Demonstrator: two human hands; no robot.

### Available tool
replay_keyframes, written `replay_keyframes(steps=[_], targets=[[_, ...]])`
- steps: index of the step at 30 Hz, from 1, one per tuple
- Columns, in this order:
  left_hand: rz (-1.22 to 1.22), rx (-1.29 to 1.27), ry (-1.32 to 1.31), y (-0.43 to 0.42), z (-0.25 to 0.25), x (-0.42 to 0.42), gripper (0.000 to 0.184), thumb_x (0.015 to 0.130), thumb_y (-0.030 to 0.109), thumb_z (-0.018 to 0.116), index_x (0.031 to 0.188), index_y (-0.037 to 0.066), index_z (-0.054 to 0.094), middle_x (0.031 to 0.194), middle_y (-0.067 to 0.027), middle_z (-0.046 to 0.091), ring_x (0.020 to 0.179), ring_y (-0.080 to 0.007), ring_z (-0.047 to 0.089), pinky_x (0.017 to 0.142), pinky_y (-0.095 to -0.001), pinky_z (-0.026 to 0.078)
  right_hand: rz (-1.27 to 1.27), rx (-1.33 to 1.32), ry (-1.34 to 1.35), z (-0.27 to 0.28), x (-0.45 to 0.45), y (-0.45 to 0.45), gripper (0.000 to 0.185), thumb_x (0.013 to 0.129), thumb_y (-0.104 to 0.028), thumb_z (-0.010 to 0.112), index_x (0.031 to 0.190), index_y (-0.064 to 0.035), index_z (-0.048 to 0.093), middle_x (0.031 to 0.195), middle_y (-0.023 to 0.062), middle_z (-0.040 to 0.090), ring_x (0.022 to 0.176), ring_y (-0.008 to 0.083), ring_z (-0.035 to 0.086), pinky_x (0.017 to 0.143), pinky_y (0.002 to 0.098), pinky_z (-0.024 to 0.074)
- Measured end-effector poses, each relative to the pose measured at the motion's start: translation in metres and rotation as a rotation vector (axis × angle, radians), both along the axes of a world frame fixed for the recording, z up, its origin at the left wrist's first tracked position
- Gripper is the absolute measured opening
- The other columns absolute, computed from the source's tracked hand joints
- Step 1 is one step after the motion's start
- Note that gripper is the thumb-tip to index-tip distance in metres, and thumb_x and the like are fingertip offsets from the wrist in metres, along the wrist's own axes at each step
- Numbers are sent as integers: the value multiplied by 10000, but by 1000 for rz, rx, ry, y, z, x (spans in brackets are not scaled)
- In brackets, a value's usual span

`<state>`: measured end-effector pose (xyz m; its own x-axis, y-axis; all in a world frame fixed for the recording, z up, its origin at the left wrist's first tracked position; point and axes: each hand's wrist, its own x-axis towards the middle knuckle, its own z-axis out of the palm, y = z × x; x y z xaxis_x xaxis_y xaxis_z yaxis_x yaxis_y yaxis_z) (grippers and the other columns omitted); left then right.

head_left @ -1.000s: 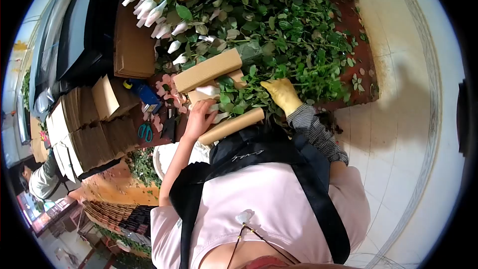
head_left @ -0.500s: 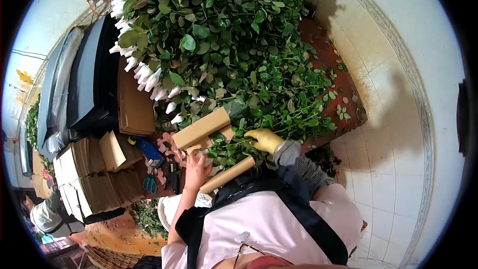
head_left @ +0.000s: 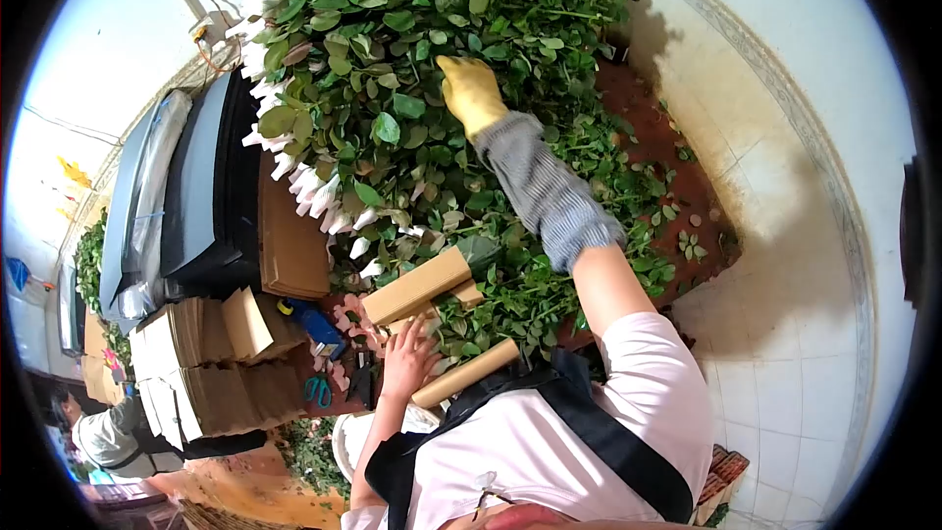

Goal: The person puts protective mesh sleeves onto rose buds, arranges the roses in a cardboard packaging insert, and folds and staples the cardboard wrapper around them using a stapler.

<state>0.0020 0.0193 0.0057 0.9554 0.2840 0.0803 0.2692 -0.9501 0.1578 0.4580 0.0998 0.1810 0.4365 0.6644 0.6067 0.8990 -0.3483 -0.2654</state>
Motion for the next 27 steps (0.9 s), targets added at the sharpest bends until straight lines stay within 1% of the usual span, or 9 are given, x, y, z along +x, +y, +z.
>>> replay_keyframes(steps=[3,5,8,11,13,14,18,22,27], targets=[[-49,-20,33,3,0,3,358,834,331,750,1149,162,730,1433,-118,499,1349,-313,446,1049,-477,400,-184,-110,-152,-9,-13,19,263,869,-132,658,1129,-96,654,1041,104,716,998,278,677,914,385,510],[-16,-92,61,3,-12,0,383,828,325,758,1153,131,702,1389,-165,493,1295,-358,463,1044,-480,405,-161,-178,-91,-7,-23,18,195,853,-148,685,1044,-123,661,961,79,721,895,283,696,870,384,524],[102,-245,-34,0,-13,0,421,824,262,778,1166,76,615,1323,-228,463,1194,-439,473,1014,-499,436,-96,5,-47,-21,-16,0,312,819,-122,728,1119,-93,644,1012,109,713,932,300,684,885,407,526],[147,-280,-102,-7,-8,1,438,830,238,781,1197,65,617,1326,-230,466,1190,-443,472,1001,-512,450,-86,217,138,-29,7,-15,492,842,-127,725,1309,-76,578,1157,151,688,1069,349,642,977,428,497],[165,-277,-132,-8,-13,-2,480,808,254,806,1219,68,642,1293,-221,509,1157,-438,510,985,-501,471,-287,4,67,-55,36,-12,509,868,-154,718,1346,-80,561,1186,147,682,1100,343,633,986,432,491],[166,-299,-140,-6,-14,-6,448,803,255,810,1180,63,662,1272,-216,525,1132,-434,528,980,-498,475,-238,-106,88,-57,41,-14,491,899,-207,700,1352,-79,561,1197,154,678,1123,340,623,979,436,492],[172,-305,-152,-6,-12,-6,382,787,254,818,1096,61,705,1206,-206,566,1058,-418,567,931,-491,489,-192,-122,227,-4,28,-29,474,923,-281,672,1339,-76,572,1152,167,695,1064,353,649,941,439,513],[180,-332,-186,-5,-12,-5,383,778,257,819,1104,84,718,1163,-200,576,1031,-406,572,897,-476,494,2,404,-17,41,22,-15,456,865,-127,732,1297,-63,599,1149,165,699,1025,371,654,904,452,533],[199,-362,-200,-5,-12,-5,376,773,254,827,1091,81,728,1188,-175,587,1051,-406,587,909,-479,504,135,591,-307,126,42,44,460,887,-194,726,1315,-119,575,1119,125,703,1014,340,651,914,467,530]])
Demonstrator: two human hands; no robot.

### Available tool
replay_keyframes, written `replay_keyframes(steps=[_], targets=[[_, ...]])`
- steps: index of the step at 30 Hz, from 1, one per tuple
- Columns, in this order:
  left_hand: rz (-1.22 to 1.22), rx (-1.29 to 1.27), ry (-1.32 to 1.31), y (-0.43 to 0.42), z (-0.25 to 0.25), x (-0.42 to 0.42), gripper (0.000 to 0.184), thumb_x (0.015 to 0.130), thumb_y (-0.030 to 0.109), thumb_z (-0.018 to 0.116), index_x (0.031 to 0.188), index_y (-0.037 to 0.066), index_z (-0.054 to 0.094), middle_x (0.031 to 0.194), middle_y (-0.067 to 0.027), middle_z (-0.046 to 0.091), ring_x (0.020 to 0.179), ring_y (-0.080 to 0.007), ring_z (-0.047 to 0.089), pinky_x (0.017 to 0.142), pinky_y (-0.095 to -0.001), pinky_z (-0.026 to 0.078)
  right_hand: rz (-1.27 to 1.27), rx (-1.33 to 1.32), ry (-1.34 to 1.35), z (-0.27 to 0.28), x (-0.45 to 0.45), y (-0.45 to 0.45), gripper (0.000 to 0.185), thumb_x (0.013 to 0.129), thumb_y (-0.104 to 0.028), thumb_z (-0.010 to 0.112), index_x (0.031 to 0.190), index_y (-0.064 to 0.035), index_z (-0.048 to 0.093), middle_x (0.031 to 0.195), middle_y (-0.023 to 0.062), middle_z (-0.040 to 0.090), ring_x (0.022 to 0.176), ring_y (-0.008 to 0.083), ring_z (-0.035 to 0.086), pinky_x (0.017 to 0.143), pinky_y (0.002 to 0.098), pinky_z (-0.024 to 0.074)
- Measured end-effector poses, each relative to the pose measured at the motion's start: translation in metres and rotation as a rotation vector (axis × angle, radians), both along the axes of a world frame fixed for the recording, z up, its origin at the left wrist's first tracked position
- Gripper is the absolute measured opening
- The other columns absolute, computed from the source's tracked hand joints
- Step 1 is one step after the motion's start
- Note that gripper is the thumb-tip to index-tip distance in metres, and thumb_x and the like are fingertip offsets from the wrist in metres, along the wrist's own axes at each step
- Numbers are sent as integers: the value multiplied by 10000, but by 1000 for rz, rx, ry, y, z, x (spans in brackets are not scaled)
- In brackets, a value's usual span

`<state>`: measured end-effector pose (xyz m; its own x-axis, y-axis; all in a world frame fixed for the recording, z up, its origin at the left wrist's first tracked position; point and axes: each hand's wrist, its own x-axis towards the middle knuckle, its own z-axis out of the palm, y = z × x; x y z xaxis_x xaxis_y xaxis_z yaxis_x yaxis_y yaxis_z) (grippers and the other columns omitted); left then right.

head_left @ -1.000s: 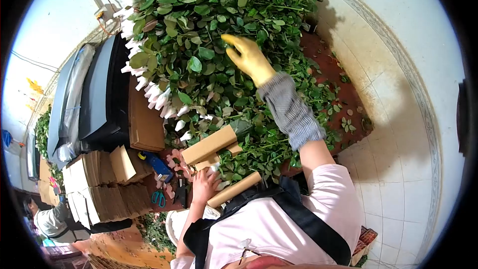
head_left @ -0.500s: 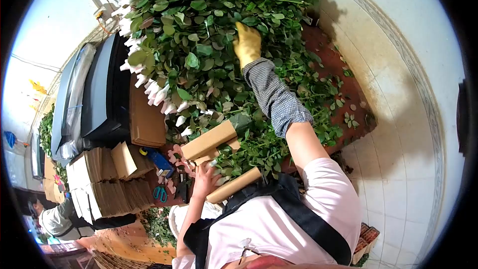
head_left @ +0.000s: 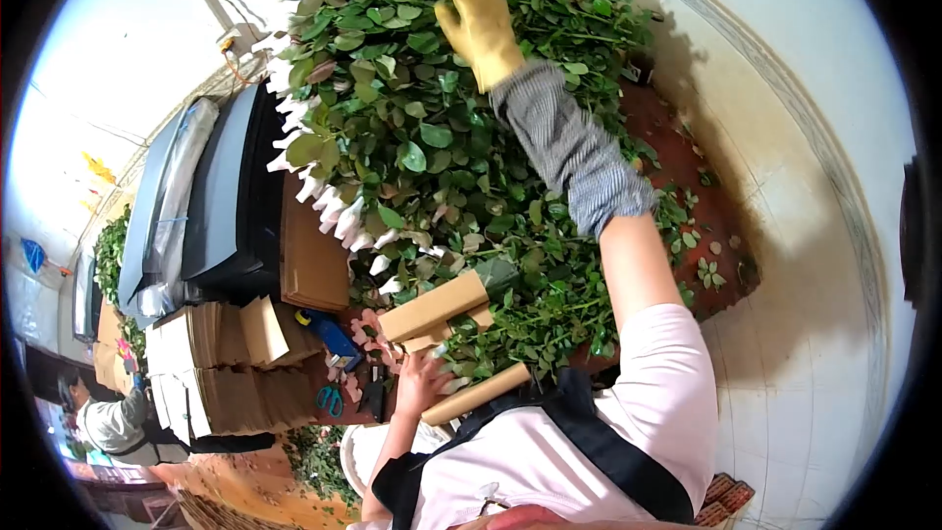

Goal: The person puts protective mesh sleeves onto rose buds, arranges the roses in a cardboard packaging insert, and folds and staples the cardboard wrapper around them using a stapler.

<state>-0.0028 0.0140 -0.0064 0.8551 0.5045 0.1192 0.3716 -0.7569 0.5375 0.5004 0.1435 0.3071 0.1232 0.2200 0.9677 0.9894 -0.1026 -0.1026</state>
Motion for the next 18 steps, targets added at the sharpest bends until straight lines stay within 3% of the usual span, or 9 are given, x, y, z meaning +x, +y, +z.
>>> replay_keyframes(steps=[3,4,5,10,12,14,15,16,18], targets=[[-1,18,-5,0,-6,-2,356,761,250,832,1053,70,736,1139,-181,599,1021,-406,597,888,-484,508,-208,-21,-23,57,14,37,338,913,-223,700,1225,-122,618,1002,108,720,925,296,683,898,445,538],[-7,31,19,1,-5,-2,348,758,246,832,1039,64,737,1120,-185,603,1016,-406,597,881,-485,509,-127,8,-19,74,24,48,416,897,-216,668,1293,-116,588,1109,166,677,1136,332,594,1032,491,439],[-14,54,-16,1,-5,-1,338,746,237,838,1006,48,737,1090,-190,607,1011,-403,597,870,-489,510,-166,-151,185,91,34,59,401,884,-208,674,1261,-88,604,1124,157,673,1122,320,590,1005,461,452],[12,11,34,-1,2,1,359,733,235,849,1031,62,748,1207,-175,605,1076,-390,601,918,-469,511,-452,-4,-33,64,135,161,365,1006,-234,482,1317,-73,583,1255,132,653,1230,286,558,1090,418,393],[66,-38,59,-4,0,0,360,735,232,846,1044,76,748,1230,-167,604,1081,-379,605,923,-460,512,-57,-152,200,48,149,177,388,1010,-195,420,1346,-70,566,1314,166,629,1280,299,529,1122,443,371],[23,0,25,-2,5,2,364,734,225,845,1053,79,746,1247,-156,603,1089,-373,606,923,-454,515,54,-182,335,50,138,177,404,997,-163,412,1356,-65,569,1363,201,594,1276,324,537,1116,470,388],[42,-10,39,-3,3,2,363,736,222,843,1056,81,745,1250,-150,603,1091,-370,607,922,-456,517,-417,-223,183,72,92,153,372,984,-162,461,1308,-51,604,1342,202,607,1223,340,578,1077,472,435],[32,-8,38,-2,3,3,363,736,222,843,1056,81,745,1250,-150,603,1091,-370,607,922,-456,517,-481,236,-26,72,72,138,314,957,-141,516,1230,-51,643,1254,201,647,1153,355,614,1010,473,483],[44,-8,35,-3,5,3,359,743,219,839,1060,81,743,1255,-150,599,1089,-372,605,925,-458,517,-326,60,114,94,41,98,275,938,-125,542,1181,-51,648,1178,218,659,1140,368,608,984,486,491]])
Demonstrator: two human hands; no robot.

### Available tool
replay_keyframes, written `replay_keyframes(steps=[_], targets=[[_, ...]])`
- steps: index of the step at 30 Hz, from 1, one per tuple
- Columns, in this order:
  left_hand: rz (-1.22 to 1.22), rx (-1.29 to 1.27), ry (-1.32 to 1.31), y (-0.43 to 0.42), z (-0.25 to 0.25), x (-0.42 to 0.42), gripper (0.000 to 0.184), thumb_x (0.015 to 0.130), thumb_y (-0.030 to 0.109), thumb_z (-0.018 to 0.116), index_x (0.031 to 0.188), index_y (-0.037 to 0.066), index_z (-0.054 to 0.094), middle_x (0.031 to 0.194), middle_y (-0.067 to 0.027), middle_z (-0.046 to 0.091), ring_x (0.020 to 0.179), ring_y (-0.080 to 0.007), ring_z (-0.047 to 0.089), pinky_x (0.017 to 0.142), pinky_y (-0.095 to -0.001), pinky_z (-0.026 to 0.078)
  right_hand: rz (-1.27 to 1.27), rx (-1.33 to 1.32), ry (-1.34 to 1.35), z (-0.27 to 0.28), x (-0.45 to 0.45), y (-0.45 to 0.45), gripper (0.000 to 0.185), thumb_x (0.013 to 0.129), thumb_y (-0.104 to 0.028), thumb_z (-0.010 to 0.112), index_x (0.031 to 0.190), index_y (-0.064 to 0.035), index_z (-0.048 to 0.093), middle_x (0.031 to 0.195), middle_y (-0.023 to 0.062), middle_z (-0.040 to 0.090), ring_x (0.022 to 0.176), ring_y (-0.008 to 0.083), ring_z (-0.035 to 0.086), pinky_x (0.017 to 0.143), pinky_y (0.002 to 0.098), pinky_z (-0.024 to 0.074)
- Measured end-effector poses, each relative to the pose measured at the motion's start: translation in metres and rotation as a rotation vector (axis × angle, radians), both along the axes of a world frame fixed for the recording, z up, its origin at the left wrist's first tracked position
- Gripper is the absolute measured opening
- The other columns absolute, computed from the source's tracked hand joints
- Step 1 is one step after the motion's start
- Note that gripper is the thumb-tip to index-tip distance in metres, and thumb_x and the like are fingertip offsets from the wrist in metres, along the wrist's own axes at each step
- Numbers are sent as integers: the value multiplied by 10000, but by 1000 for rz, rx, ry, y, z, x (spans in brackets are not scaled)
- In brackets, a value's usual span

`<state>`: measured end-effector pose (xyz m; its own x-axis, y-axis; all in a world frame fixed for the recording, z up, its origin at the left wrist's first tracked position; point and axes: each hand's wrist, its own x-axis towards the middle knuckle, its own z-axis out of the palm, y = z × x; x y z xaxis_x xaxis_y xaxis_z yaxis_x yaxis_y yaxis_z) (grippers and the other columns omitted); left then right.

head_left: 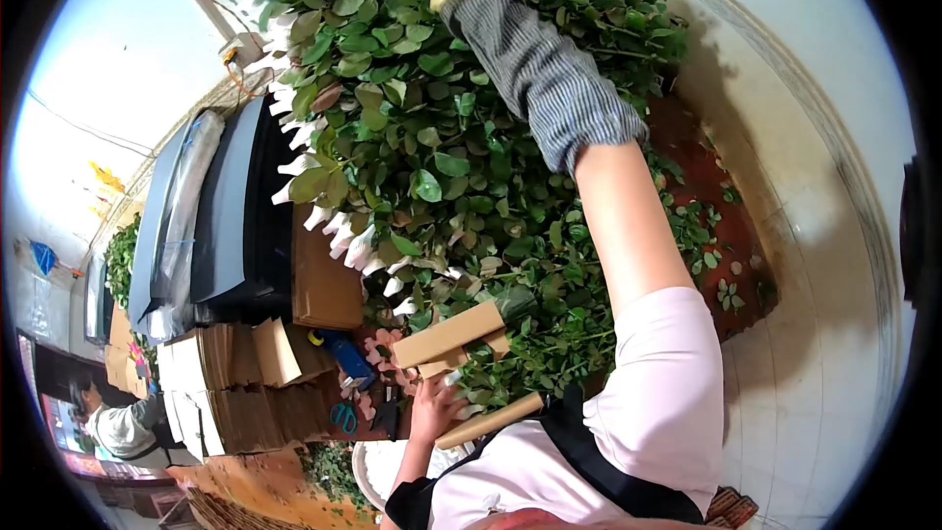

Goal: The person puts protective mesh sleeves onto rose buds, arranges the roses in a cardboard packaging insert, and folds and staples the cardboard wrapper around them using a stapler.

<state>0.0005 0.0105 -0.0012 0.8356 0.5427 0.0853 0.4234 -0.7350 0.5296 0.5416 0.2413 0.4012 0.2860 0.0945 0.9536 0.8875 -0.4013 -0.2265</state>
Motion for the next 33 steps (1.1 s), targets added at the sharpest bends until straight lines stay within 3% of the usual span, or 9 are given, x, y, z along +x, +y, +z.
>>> replay_keyframes(steps=[1,2,4,8,10,14,19,25,33], targets=[[-2,10,10,0,2,0,359,748,219,836,1067,84,743,1257,-150,596,1091,-377,600,932,-459,514,-26,-348,40,16,-18,-36,233,935,-119,541,1116,-48,671,1119,222,673,1107,375,617,950,489,505],[-1,2,13,1,-1,-1,367,745,218,837,1073,84,743,1261,-153,591,1102,-383,593,932,-459,514,84,-156,-68,2,-11,-37,187,931,-118,545,1012,-39,694,1053,215,692,1054,358,646,914,486,511],[-7,30,-3,0,5,1,372,742,218,837,1077,84,744,1264,-156,588,1108,-387,588,933,-459,514,-21,-370,-204,-17,-20,-63,259,890,-180,718,1136,-117,670,935,76,732,901,257,690,903,447,534],[-4,34,-24,-1,-2,-2,377,746,236,838,1072,70,748,1267,-158,582,1076,-381,592,922,-454,518,370,-154,-241,-106,-50,-136,252,775,-20,743,1003,-119,703,979,85,723,866,310,663,799,456,542],[1,37,-18,0,-4,-2,371,754,237,835,1071,65,748,1255,-160,583,1068,-376,592,918,-448,518,523,-277,-49,-138,-70,-188,275,816,-37,742,1069,-138,703,934,76,727,905,279,685,956,416,514],[2,-23,-21,-1,-2,-3,528,766,219,822,1254,99,661,1246,-189,572,1086,-404,572,938,-460,495,838,-712,572,-214,-96,-292,249,834,-13,713,1056,-124,690,1045,90,713,986,302,676,928,375,529],[3,73,-33,3,-13,-4,679,750,229,830,1302,-18,521,1108,-233,608,1038,-429,577,906,-483,487,430,-1415,651,-333,-136,-384,228,871,-151,689,1094,-164,733,1090,98,733,1044,274,680,960,415,517],[-125,203,135,12,6,6,635,767,310,810,1287,22,587,1123,-163,631,1048,-372,600,926,-470,493,182,-1220,583,-438,-159,-426,102,800,-29,649,803,-110,712,720,97,650,725,268,642,950,396,501],[-192,291,94,12,3,7,605,756,256,822,1254,-9,604,1200,-166,593,1096,-377,565,963,-484,464,205,-914,499,-407,-197,-431,220,766,41,638,797,-168,697,724,49,631,782,219,646,1098,404,447]])
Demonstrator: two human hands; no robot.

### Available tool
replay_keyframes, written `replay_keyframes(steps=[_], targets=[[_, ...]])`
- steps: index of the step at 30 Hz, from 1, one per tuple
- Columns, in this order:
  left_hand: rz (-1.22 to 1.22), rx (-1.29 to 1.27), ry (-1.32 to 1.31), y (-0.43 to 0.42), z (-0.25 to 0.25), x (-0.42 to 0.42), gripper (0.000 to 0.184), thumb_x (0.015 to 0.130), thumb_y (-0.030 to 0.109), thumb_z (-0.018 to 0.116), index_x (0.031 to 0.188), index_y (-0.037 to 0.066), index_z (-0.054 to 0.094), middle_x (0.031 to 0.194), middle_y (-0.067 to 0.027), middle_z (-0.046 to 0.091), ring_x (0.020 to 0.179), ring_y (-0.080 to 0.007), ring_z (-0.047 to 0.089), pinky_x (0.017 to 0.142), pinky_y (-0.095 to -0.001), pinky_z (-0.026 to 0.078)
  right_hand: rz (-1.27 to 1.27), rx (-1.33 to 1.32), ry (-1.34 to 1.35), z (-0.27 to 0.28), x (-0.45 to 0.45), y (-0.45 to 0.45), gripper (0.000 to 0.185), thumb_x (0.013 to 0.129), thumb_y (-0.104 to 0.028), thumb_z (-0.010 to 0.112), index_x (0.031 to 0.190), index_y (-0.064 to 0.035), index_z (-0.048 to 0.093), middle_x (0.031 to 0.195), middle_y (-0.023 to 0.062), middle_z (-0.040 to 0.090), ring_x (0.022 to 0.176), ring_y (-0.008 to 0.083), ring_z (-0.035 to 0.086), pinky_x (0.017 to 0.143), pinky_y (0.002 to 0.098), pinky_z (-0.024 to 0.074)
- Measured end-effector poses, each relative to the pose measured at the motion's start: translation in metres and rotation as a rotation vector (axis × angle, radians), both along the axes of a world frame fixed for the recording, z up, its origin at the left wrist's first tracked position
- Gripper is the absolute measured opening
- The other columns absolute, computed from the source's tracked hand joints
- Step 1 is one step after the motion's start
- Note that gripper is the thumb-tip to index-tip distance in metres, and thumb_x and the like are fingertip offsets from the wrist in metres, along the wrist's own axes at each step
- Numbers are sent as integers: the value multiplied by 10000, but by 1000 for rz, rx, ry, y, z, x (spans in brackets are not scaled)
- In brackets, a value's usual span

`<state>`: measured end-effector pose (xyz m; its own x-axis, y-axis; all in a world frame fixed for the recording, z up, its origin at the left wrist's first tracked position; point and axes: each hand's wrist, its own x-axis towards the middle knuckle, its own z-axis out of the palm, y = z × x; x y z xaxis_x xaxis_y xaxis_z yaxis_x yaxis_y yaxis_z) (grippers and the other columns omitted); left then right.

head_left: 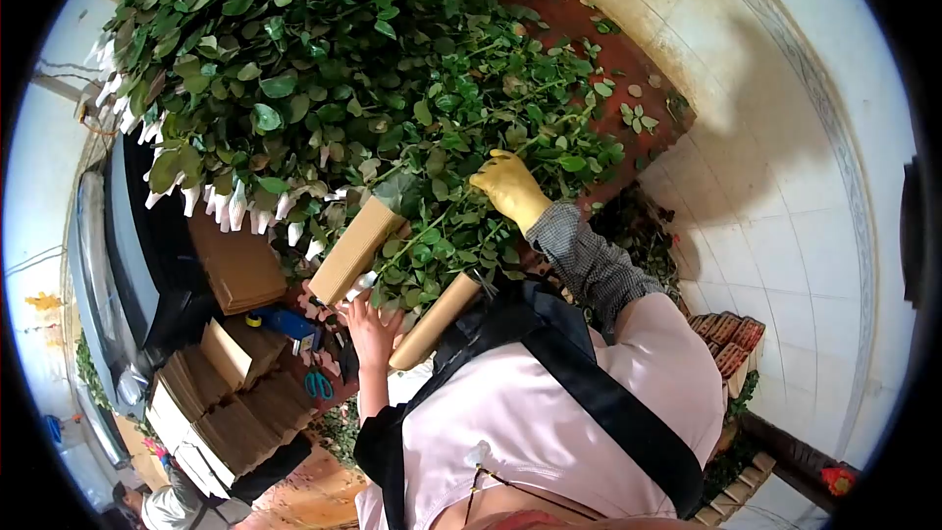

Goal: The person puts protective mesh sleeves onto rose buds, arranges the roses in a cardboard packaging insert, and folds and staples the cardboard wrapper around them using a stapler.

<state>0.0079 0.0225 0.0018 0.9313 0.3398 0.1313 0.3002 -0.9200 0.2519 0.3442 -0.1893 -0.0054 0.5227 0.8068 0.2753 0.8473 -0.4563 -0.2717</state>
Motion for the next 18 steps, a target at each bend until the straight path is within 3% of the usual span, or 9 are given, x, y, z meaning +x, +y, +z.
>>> replay_keyframes(steps=[1,2,5,8,9,11,14,16,18], targets=[[15,-64,-43,1,0,-1,600,751,242,825,1247,-14,606,1209,-169,583,1107,-382,557,961,-485,461,-25,20,-39,7,2,0,239,753,39,637,797,-186,702,716,42,628,775,218,648,1094,408,446],[49,-96,-37,-1,0,-2,590,749,225,826,1240,-18,606,1192,-174,584,1098,-389,556,953,-489,460,-31,65,48,16,8,-4,251,741,32,679,897,-158,729,862,60,715,885,257,678,1098,424,424],[123,-184,-42,0,-17,-10,621,738,223,839,1265,-6,603,1151,-185,589,1052,-401,566,931,-495,470,45,301,112,78,23,-13,222,793,15,688,968,-118,719,893,92,734,926,283,696,1085,469,446],[134,-172,-137,-3,-16,-8,591,718,199,851,1234,20,625,1084,-162,591,1000,-375,573,884,-474,490,60,285,-117,150,37,-3,275,733,101,651,933,-75,720,897,96,731,938,267,694,1098,458,439],[148,-167,-156,-4,-16,-8,591,718,199,851,1234,20,625,1084,-162,591,1000,-375,573,884,-474,490,60,276,-155,158,45,5,287,713,105,653,913,-87,726,884,92,730,945,265,691,1087,461,448],[166,-218,-129,-5,-15,-9,603,709,201,861,1237,28,629,1074,-155,596,997,-374,578,881,-467,495,54,203,-207,139,76,22,219,795,13,667,984,-90,708,983,92,733,1025,281,679,1055,450,471],[159,-243,-134,-9,-5,-5,648,710,207,857,1293,55,617,1095,-164,600,1028,-381,575,906,-466,489,-246,-666,22,100,98,59,299,925,-200,651,1219,-147,679,1138,105,710,1082,292,665,991,414,496],[164,-253,-152,-8,-7,-7,650,715,216,859,1301,73,617,1098,-169,602,1029,-392,577,903,-470,491,-32,-76,112,98,84,74,382,943,-190,657,1321,-155,620,1221,119,680,1134,297,642,985,428,507],[170,-231,-145,-7,-13,-9,658,719,235,862,1299,50,612,1115,-176,605,1031,-400,579,905,-473,493,193,254,200,113,82,109,391,940,-168,666,1326,-137,608,1217,121,679,1123,303,639,990,426,508]])
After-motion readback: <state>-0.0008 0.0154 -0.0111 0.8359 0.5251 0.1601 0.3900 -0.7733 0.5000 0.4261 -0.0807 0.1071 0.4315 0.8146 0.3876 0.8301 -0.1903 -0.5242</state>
